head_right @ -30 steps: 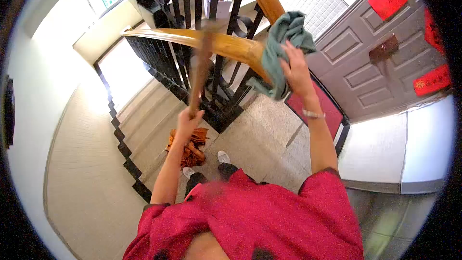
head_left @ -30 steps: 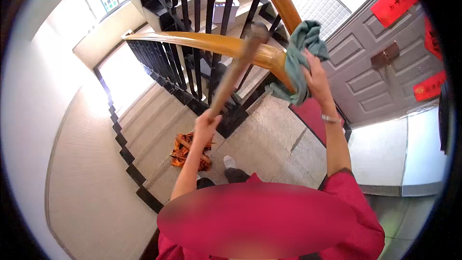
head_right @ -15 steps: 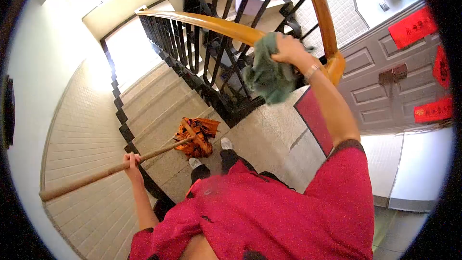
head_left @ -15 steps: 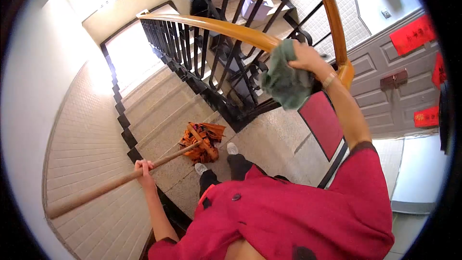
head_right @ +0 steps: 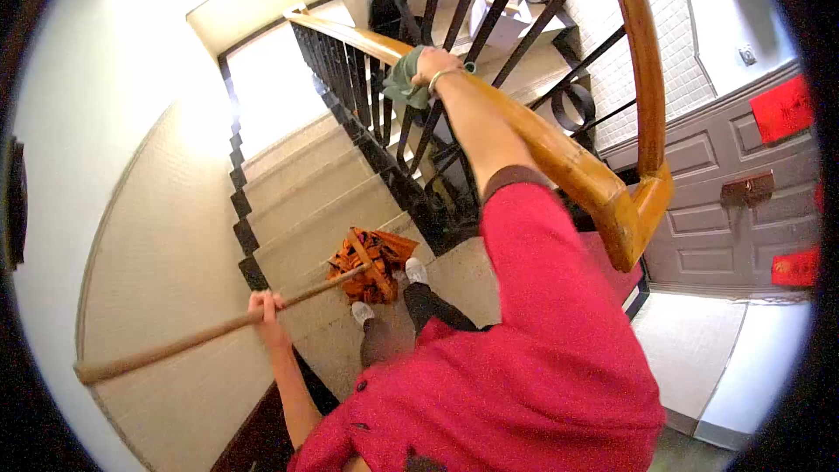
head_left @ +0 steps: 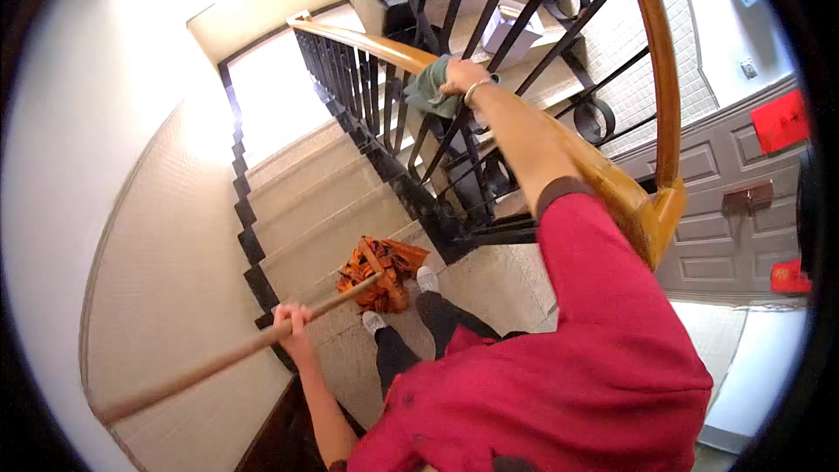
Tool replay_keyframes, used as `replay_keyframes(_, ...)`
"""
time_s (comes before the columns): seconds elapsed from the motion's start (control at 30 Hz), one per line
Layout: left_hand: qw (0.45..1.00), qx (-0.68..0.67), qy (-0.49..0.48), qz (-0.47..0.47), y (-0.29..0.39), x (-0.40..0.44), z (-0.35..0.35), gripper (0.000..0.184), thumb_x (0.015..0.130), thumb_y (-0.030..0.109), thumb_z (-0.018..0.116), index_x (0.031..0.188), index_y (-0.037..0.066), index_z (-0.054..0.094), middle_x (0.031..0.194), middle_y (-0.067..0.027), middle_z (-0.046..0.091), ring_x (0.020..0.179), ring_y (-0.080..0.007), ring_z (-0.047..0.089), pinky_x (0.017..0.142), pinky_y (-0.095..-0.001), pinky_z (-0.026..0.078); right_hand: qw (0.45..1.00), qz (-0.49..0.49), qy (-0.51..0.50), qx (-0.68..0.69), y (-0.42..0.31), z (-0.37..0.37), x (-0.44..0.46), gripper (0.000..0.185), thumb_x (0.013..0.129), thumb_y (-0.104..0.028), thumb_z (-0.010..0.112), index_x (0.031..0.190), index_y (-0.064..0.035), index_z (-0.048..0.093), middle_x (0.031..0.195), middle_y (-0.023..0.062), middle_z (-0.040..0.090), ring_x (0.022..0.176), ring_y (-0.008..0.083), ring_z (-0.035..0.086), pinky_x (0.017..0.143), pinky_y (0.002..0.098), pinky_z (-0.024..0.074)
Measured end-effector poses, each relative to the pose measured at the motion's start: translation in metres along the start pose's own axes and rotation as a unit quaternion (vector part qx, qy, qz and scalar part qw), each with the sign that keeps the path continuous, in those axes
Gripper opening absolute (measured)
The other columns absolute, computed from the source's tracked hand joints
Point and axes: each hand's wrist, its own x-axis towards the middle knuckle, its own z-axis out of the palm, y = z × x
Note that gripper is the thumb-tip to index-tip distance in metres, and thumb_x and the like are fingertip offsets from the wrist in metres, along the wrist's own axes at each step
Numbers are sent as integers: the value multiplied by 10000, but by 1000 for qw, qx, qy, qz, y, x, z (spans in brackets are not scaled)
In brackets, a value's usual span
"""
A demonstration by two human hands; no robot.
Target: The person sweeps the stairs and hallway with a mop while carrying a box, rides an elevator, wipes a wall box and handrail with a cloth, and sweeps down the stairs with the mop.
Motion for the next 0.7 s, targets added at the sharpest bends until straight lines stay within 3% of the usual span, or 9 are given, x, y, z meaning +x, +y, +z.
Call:
replay_keyframes(0.03,999,43,-4,-4,4,1,12,224,812,89,458,629,82,329,573,3,372,551,-89,369,551,-238,330,999,-38,-23,17,5,-6,4,624,645,-456,608,1032,18,489,1049,165,528,947,299,523,806,370,425)
replay_keyframes(0.1,994,101,-40,-5,6,5,34,216,811,103,459,642,81,326,592,4,369,576,-84,368,558,-238,326,996,-63,-45,-31,6,-33,10,633,712,-514,507,1181,-103,401,1142,136,466,1054,284,449,854,507,354)
replay_keyframes(0.17,990,107,-88,14,-5,16,59,206,806,119,474,652,67,349,606,8,366,582,-76,361,537,-231,318,942,-212,260,-5,0,-72,-20,512,788,-416,465,1100,-9,463,1066,173,510,986,274,495,816,362,415)
replay_keyframes(0.23,992,98,-84,4,5,12,102,191,807,165,498,690,43,408,621,5,390,589,-71,362,491,-241,300,883,-378,190,202,36,-139,-62,358,823,-260,433,1104,-43,475,1047,127,519,989,219,486,859,323,372)
replay_keyframes(0.27,976,99,-190,-23,-4,16,109,184,794,172,521,709,37,430,635,-1,389,598,-66,362,487,-252,305,835,-449,130,291,45,-176,-92,299,841,-182,417,1106,-60,481,1037,105,523,991,191,481,881,303,350)
replay_keyframes(0.37,941,87,-283,162,-16,-3,158,89,676,45,516,754,22,482,686,-133,475,635,-302,485,559,-373,379,927,-289,175,165,46,-205,-247,281,830,-158,441,1082,-40,480,1005,99,533,952,194,494,844,295,363)
replay_keyframes(0.57,871,205,-430,121,-79,-65,211,186,635,107,597,758,66,464,700,-120,542,731,-311,538,604,-404,405,997,-13,53,-60,71,-226,-444,257,772,-90,535,1011,-5,496,928,107,549,851,213,516,766,294,388)
replay_keyframes(0.6,878,195,-419,129,-99,-76,212,172,625,136,608,722,64,485,686,-118,551,720,-312,543,598,-409,411,980,-119,69,-141,75,-221,-460,245,695,-91,574,919,-9,520,833,112,537,734,230,499,667,314,392)
replay_keyframes(0.7,863,260,-411,139,-167,-107,207,177,603,234,632,639,81,548,646,-99,566,680,-291,561,591,-405,424,963,-160,-24,-215,86,-203,-492,259,585,-80,602,830,-29,537,679,146,507,619,306,480,569,355,373)
